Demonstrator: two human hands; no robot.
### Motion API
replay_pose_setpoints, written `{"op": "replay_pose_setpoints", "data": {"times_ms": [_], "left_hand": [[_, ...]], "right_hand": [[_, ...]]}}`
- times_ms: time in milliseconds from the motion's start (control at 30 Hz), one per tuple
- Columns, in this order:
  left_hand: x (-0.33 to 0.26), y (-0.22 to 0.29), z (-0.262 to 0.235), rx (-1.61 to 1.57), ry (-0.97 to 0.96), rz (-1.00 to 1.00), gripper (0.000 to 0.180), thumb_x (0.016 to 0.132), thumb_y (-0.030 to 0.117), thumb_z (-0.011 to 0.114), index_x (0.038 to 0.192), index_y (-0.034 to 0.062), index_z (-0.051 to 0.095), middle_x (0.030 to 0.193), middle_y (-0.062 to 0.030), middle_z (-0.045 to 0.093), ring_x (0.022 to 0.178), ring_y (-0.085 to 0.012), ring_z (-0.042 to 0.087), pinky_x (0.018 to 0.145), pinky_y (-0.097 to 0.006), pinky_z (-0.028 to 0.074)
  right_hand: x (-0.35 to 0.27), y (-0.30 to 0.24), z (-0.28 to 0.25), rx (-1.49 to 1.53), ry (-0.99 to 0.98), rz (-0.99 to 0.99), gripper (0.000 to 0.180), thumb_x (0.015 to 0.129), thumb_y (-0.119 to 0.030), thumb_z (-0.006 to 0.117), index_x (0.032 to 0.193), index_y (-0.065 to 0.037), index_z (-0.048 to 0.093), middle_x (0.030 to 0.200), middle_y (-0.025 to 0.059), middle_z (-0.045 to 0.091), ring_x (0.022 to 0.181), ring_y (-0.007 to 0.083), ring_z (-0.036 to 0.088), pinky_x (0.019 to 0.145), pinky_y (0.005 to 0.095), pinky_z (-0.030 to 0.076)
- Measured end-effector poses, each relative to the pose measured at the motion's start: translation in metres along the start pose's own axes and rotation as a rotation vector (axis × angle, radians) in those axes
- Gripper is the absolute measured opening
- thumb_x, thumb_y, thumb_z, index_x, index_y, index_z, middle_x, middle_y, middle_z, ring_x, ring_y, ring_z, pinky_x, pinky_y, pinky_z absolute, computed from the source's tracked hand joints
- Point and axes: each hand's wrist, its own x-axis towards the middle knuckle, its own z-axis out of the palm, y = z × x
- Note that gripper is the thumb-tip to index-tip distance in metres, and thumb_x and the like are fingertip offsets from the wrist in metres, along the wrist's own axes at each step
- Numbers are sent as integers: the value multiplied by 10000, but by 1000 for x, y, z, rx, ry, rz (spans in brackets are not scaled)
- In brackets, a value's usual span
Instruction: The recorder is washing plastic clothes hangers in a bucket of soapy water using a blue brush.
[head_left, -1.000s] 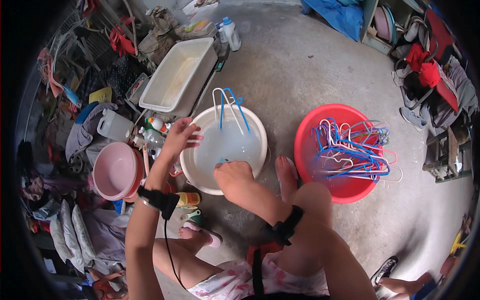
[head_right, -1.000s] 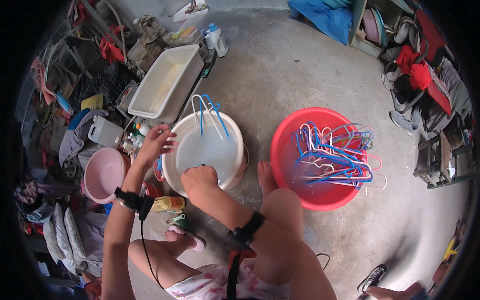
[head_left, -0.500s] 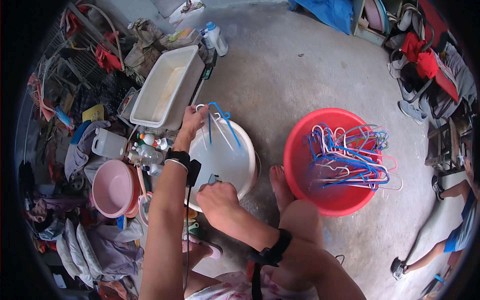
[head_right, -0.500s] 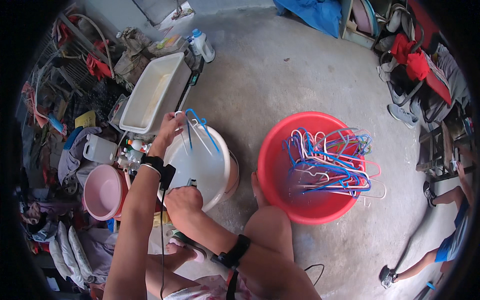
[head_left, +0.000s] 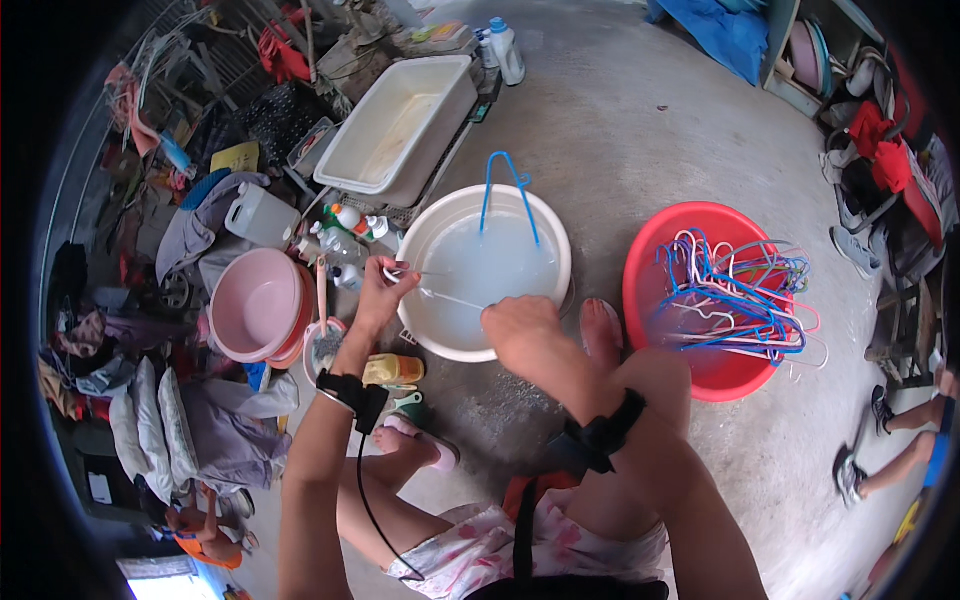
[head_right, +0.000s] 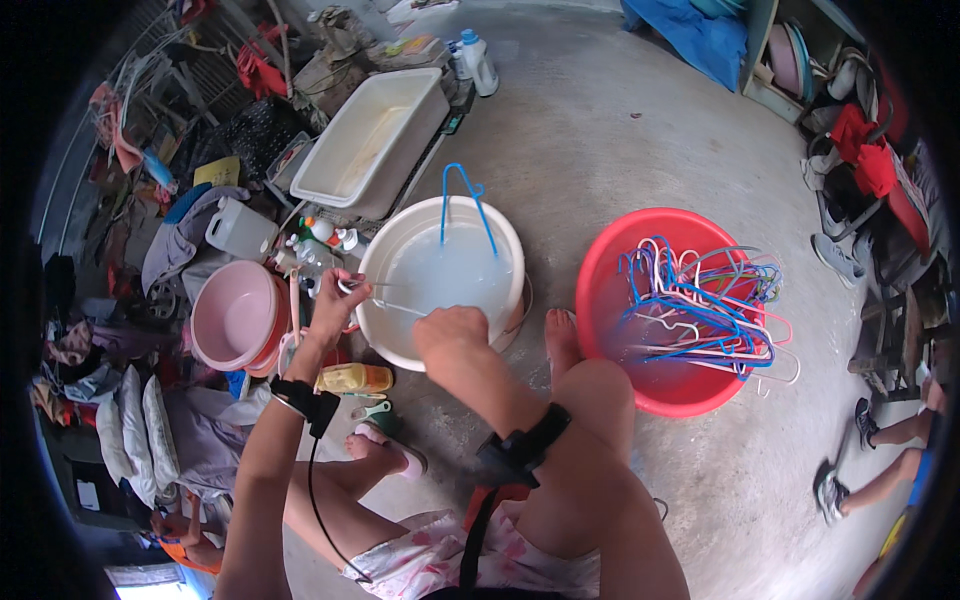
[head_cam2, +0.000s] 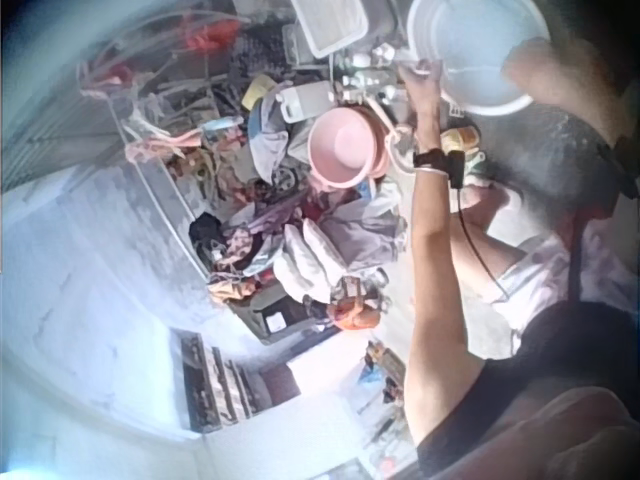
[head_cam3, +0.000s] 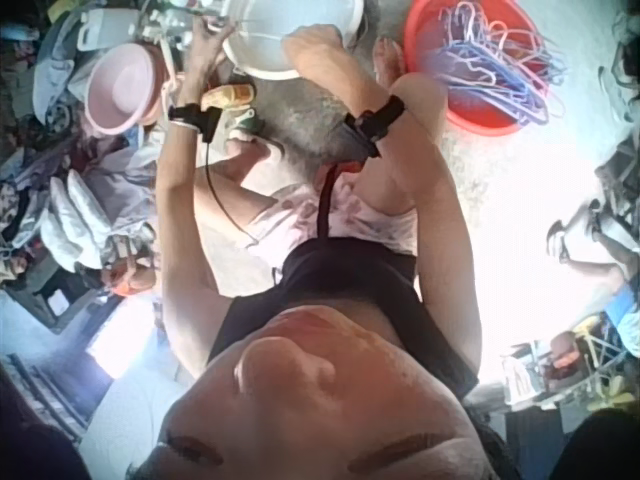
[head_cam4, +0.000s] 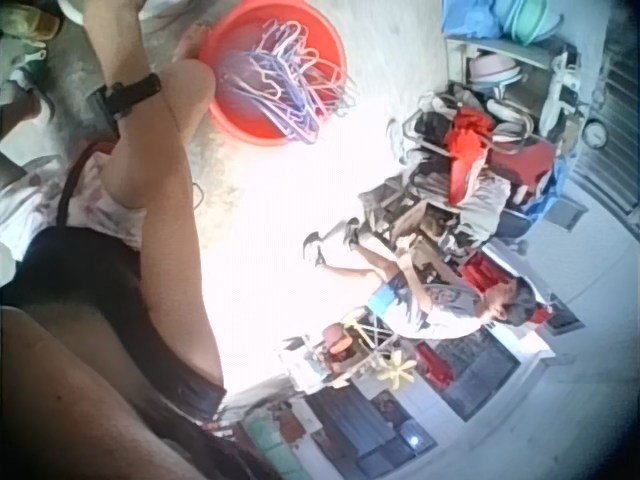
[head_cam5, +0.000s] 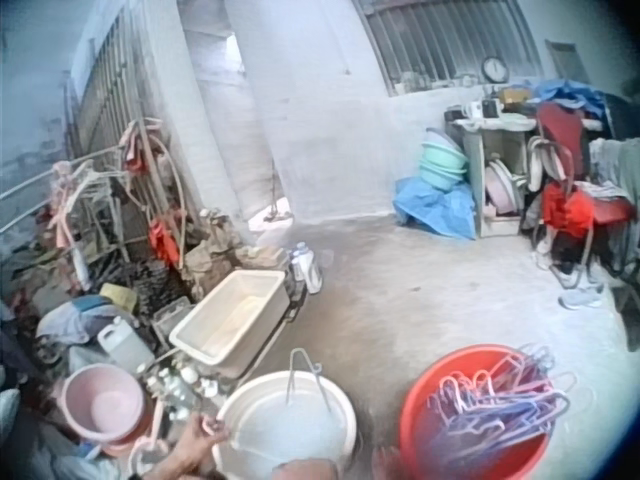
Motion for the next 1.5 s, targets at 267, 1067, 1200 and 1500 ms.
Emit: {"op": "replay_pose_setpoints", "data": {"times_ms": [267,1067,1200,1500], "left_hand": [[-57,20,-18,-207,82,196,435,791,-73,616,1122,72,373,1118,-89,554,889,-104,575,691,-215,509],[-16,24,27,-1196,-43,-120,518,961,434,351,1192,-29,390,1250,-197,497,1186,-270,487,972,-364,430],[-12,32,40,-1253,-121,-99,604,943,483,354,1229,-49,350,1291,-250,441,1199,-318,462,1008,-415,388],[-9,37,38,-1202,-93,-89,653,941,515,328,1277,-44,303,1314,-244,419,1226,-288,437,1001,-380,379]], "right_hand": [[44,17,44,-66,145,188,208,797,-75,554,947,-97,696,975,94,680,930,247,655,717,354,530],[-61,-8,-30,351,622,-154,281,888,-214,533,1102,-42,589,797,229,622,742,378,620,646,425,483],[-51,11,-7,257,701,-307,276,874,-176,565,1129,-78,598,878,192,633,741,369,619,625,405,489],[-67,33,21,396,689,-299,292,838,-71,587,1130,-74,605,875,152,642,753,278,634,649,333,499]]}}
